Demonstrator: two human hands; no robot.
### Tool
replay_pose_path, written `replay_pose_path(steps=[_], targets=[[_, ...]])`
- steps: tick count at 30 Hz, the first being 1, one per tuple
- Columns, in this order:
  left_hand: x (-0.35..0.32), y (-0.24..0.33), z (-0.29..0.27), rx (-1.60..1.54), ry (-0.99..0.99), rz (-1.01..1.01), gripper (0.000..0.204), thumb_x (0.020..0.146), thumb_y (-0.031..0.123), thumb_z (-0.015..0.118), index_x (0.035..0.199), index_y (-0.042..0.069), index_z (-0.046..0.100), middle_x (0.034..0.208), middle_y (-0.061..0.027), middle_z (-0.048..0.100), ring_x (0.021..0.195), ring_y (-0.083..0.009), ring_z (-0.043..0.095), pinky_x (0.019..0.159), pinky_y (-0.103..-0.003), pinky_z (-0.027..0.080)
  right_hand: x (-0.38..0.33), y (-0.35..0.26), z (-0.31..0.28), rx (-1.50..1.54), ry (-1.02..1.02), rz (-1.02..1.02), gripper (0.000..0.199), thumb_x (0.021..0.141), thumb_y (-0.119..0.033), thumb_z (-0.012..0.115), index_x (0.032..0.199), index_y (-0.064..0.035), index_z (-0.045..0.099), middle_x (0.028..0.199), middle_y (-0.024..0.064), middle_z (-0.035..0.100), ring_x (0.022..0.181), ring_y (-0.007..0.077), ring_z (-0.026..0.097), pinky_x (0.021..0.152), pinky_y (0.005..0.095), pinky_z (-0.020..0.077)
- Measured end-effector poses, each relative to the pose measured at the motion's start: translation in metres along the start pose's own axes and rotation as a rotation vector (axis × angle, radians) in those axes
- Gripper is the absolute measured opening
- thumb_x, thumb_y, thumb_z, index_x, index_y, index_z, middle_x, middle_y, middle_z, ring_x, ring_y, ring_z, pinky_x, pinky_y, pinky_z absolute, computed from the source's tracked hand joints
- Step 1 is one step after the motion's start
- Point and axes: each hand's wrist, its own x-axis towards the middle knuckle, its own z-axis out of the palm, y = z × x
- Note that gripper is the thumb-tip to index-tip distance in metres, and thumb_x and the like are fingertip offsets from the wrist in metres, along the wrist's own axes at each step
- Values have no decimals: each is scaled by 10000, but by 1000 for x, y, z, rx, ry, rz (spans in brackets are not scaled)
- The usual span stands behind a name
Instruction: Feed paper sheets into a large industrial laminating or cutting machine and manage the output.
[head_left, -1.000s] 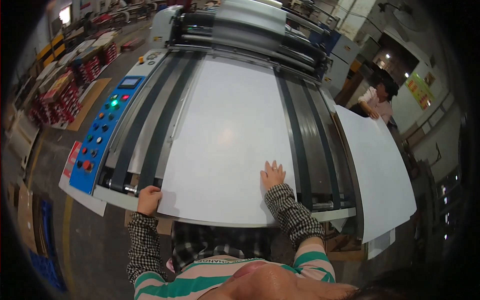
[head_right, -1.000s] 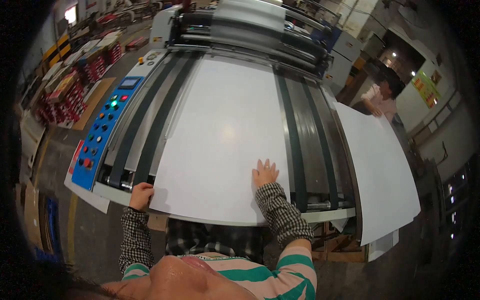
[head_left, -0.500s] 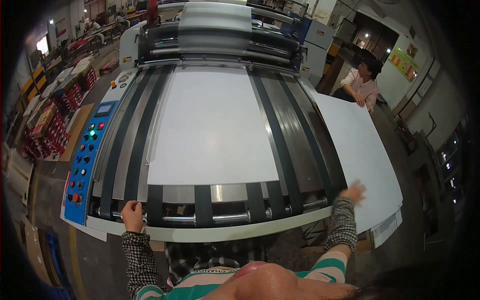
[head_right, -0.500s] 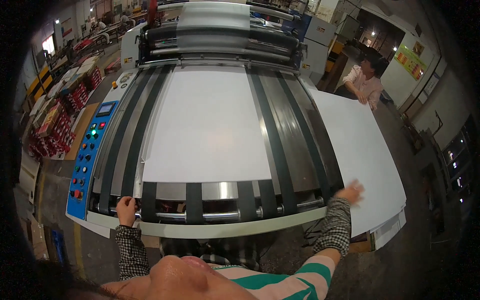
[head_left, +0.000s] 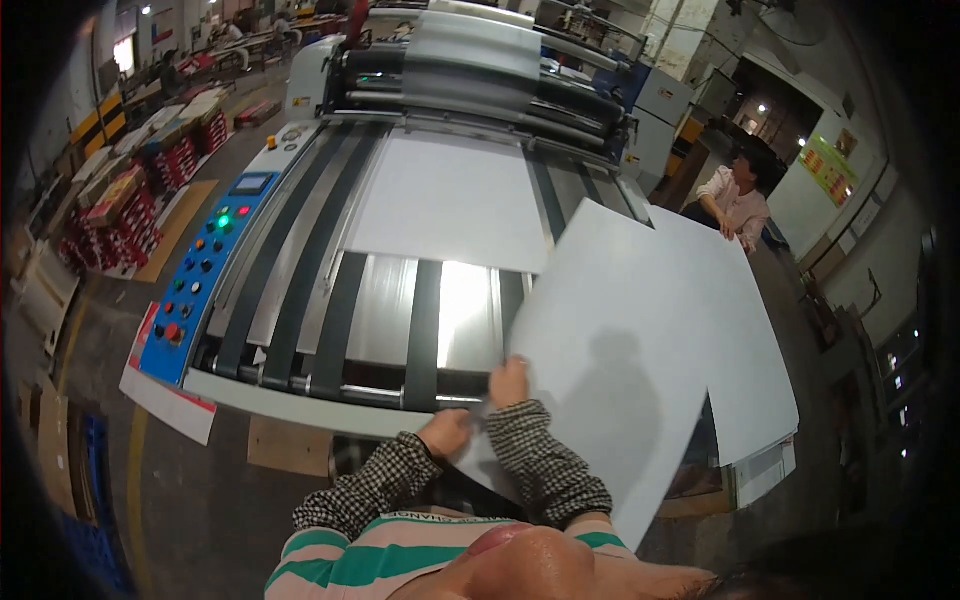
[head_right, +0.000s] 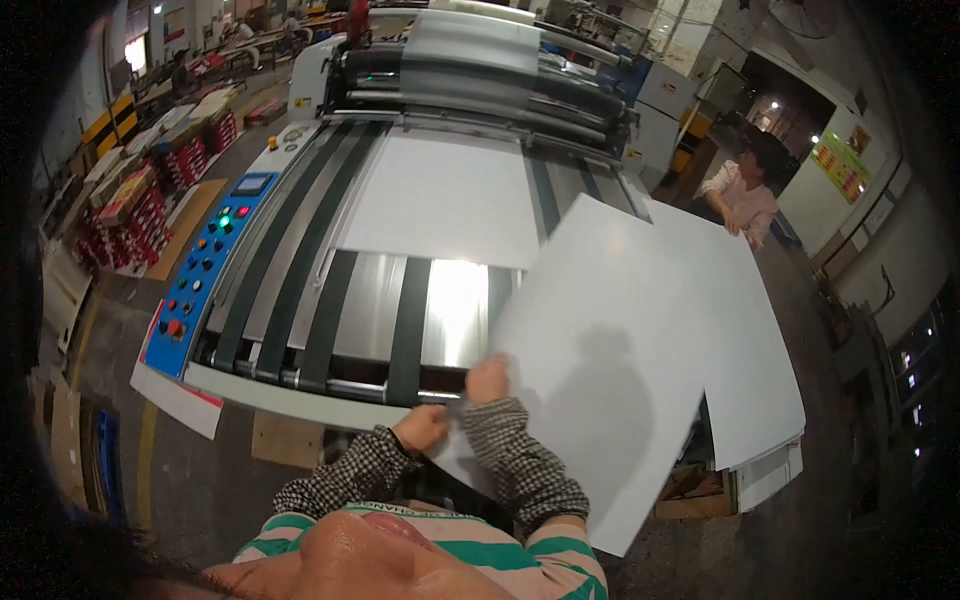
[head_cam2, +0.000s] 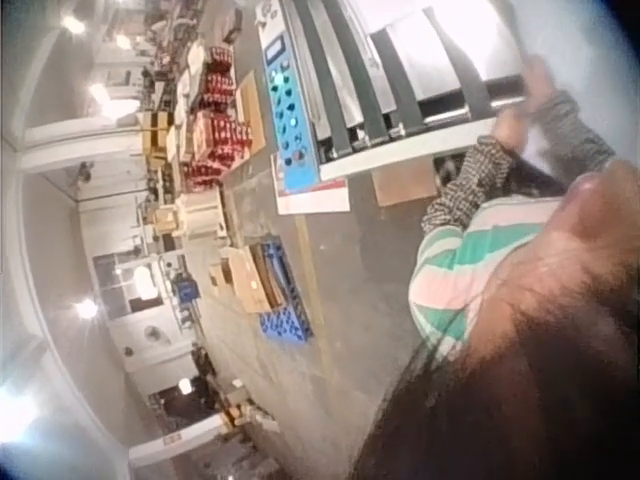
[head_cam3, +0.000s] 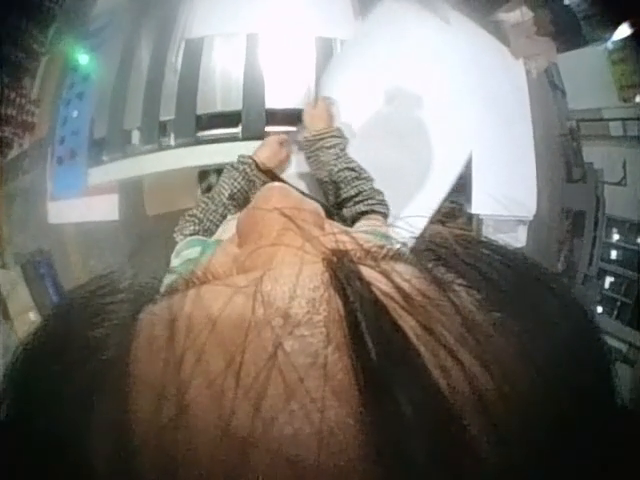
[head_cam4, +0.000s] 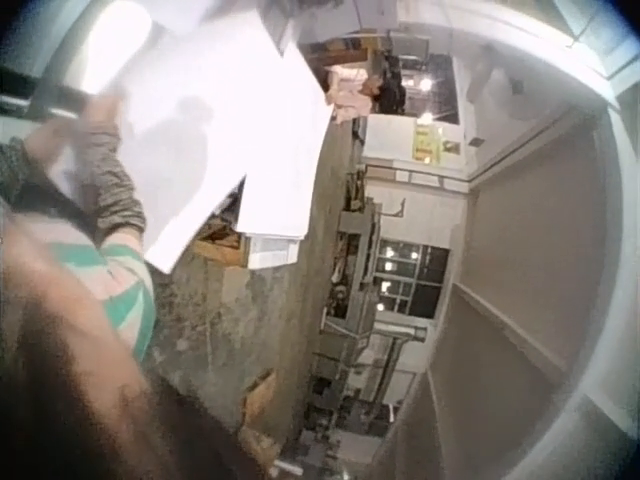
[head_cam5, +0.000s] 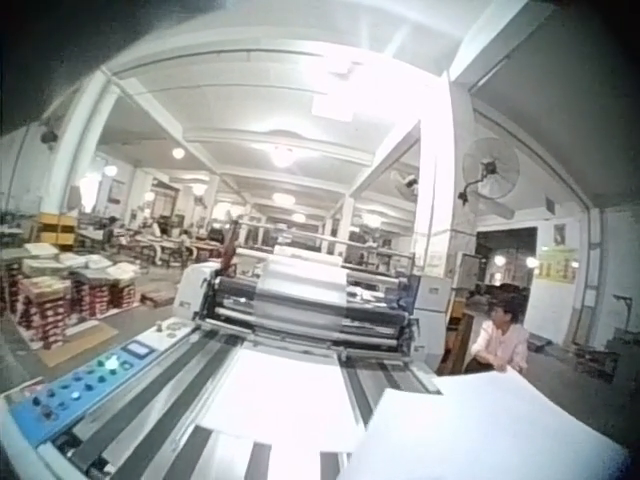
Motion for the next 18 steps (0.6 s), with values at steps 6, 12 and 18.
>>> replay_pose_path(steps=[6, 12, 18], targets=[[-65, -62, -64, -726, 215, -260, 296, 694, 92, 483, 951, -38, 555, 806, -95, 593, 700, -173, 559, 633, -289, 441, -5, 15, -12, 213, -188, -290, 275, 785, -232, 464, 820, 1, 603, 937, 188, 568, 880, 354, 507, 785, 409, 390], [-133, -89, -92, -963, 461, -428, 313, 741, 63, 512, 1023, -70, 502, 894, -112, 575, 772, -180, 549, 683, -284, 431, -22, 30, -62, -396, -213, -8, 366, 803, -273, 452, 1110, -78, 491, 1237, 167, 366, 1171, 339, 268, 961, 510, 159], [-190, -86, -80, -1061, 337, -503, 321, 747, 71, 541, 1039, -56, 501, 943, -100, 566, 818, -173, 541, 718, -280, 425, -46, 27, -77, -427, -423, -34, 475, 825, -343, 397, 1234, -104, 371, 1327, 167, 233, 1234, 360, 134, 985, 526, 55]])
